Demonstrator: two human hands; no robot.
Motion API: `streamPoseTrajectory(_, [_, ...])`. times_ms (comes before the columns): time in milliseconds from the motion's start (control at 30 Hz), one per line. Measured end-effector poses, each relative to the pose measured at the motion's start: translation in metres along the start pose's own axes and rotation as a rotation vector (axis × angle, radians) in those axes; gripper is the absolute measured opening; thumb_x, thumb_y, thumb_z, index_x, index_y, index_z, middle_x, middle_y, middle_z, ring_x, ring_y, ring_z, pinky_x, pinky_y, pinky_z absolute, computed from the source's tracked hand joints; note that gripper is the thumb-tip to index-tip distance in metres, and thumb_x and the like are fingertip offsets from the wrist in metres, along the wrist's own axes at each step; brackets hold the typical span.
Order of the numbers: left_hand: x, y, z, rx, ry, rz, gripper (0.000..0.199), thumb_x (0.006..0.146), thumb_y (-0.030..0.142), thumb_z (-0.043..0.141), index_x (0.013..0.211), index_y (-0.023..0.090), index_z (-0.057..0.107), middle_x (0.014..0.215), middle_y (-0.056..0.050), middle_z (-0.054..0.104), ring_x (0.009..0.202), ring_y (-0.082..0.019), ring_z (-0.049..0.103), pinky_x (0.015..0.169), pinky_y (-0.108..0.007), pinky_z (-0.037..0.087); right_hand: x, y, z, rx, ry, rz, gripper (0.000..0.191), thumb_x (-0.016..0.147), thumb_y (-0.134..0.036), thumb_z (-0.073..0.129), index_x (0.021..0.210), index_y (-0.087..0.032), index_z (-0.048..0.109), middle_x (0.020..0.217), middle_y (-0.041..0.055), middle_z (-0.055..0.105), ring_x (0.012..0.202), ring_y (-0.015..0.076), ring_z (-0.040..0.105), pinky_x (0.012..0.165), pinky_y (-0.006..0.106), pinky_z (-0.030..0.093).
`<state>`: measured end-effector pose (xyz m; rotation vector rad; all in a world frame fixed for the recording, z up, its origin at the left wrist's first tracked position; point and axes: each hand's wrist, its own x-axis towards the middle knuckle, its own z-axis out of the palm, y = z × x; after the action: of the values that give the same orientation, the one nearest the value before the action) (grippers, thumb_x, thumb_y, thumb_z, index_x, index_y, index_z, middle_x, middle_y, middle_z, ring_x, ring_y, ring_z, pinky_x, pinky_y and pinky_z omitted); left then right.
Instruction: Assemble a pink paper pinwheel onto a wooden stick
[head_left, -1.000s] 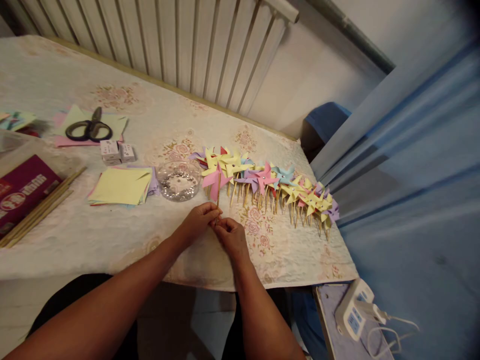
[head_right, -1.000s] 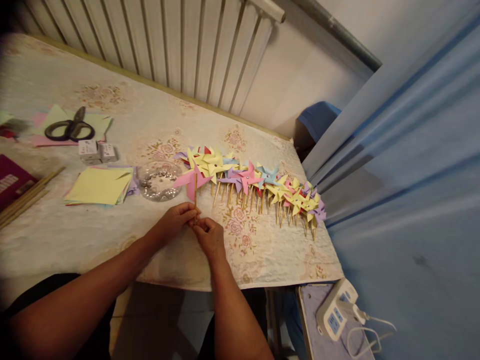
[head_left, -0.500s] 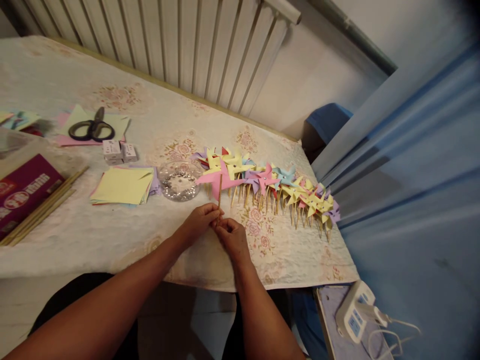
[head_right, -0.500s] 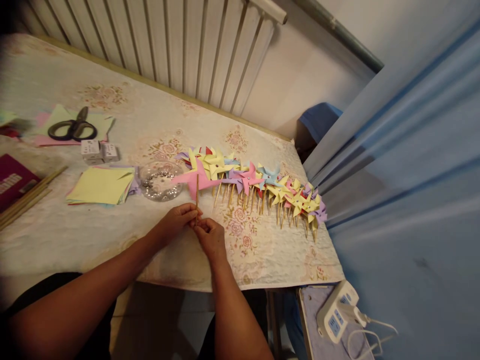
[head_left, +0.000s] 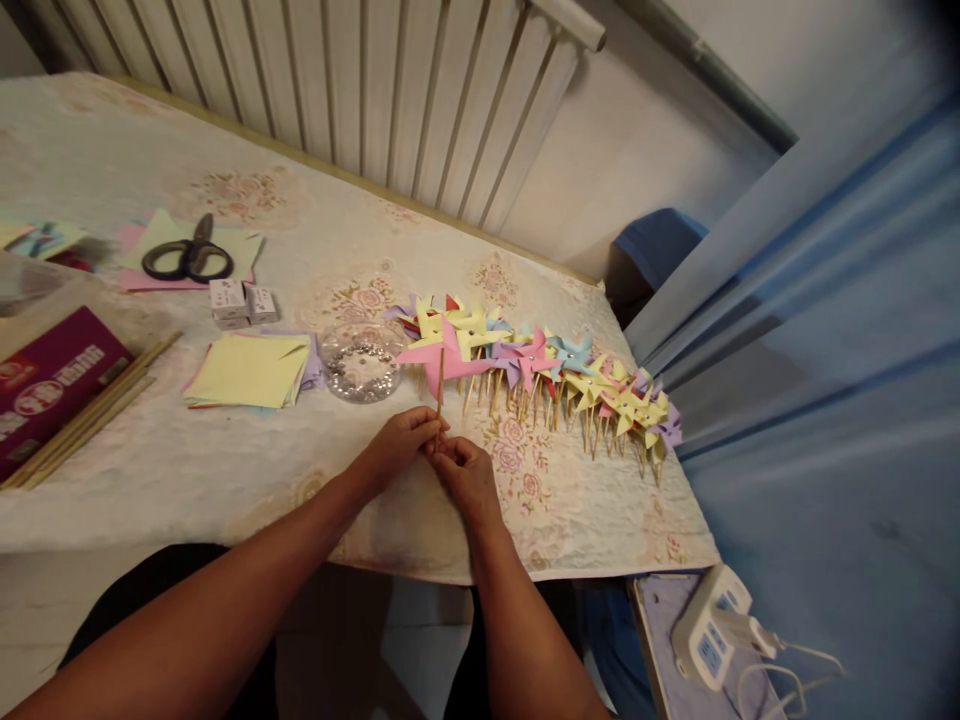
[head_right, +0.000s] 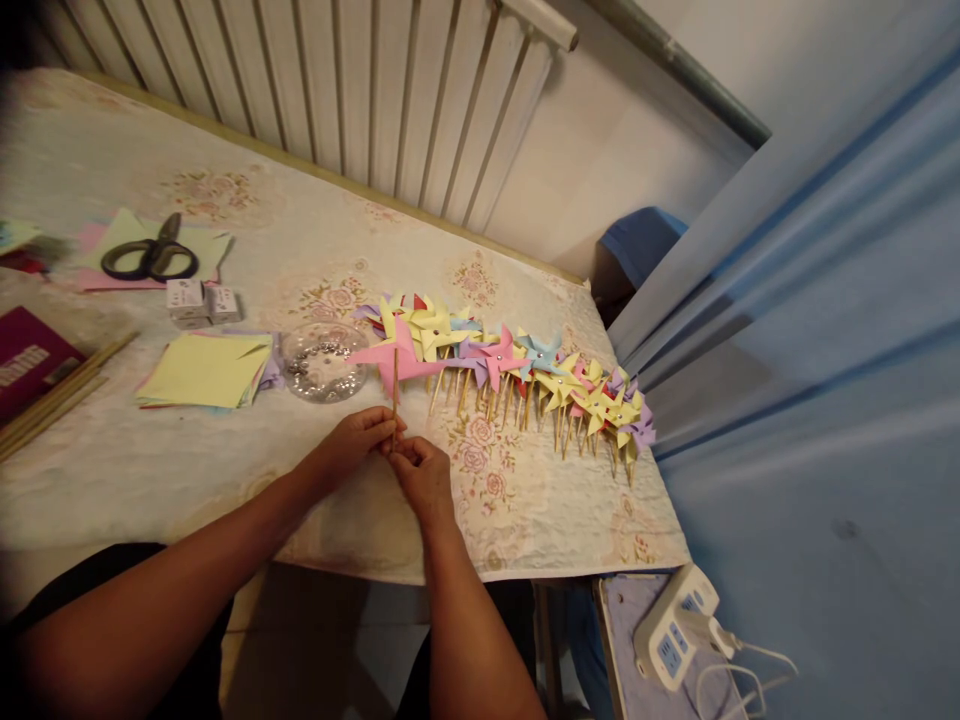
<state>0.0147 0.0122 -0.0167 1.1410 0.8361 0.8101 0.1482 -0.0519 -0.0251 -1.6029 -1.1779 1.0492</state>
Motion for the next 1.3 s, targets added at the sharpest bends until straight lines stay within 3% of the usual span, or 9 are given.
streamPoseTrajectory(1100, [-0.0033, 0.0066, 0.0026, -0.004, -0.002, -0.005, 0.025, 0.073, 0.042, 0.063, 0.076, 0.017, 0.061, 0.063, 0.001, 0.059, 0.058, -0.012, 0.05, 0.06, -0.027, 0.037, -0.0002, 0.0009, 0.0003, 0.01, -0.016, -0.01, 0.019, 0.072, -0.036, 0.069, 0.066, -0.02, 0.062, 0.059, -0.0062, 0.046, 0.057, 0.0105, 0.037, 0.056, 0.024, 0.032])
streamPoseTrajectory(1300, [-0.0034, 0.007, 0.0001, 0.066, -0.008, -0.004, 0.027, 0.072, 0.044, 0.065, 0.071, 0.017, 0.058, 0.058, 0.003, 0.053, 0.056, -0.011, 0.046, 0.058, -0.026, 0.035, 0.0003, 0.0017, -0.0003, 0.005, -0.013, -0.006, 0.017, 0.072, -0.034, 0.066, 0.064, -0.02, 0.059, 0.057, -0.0065, 0.046, 0.056, 0.0107, 0.039, 0.054, 0.023, 0.032])
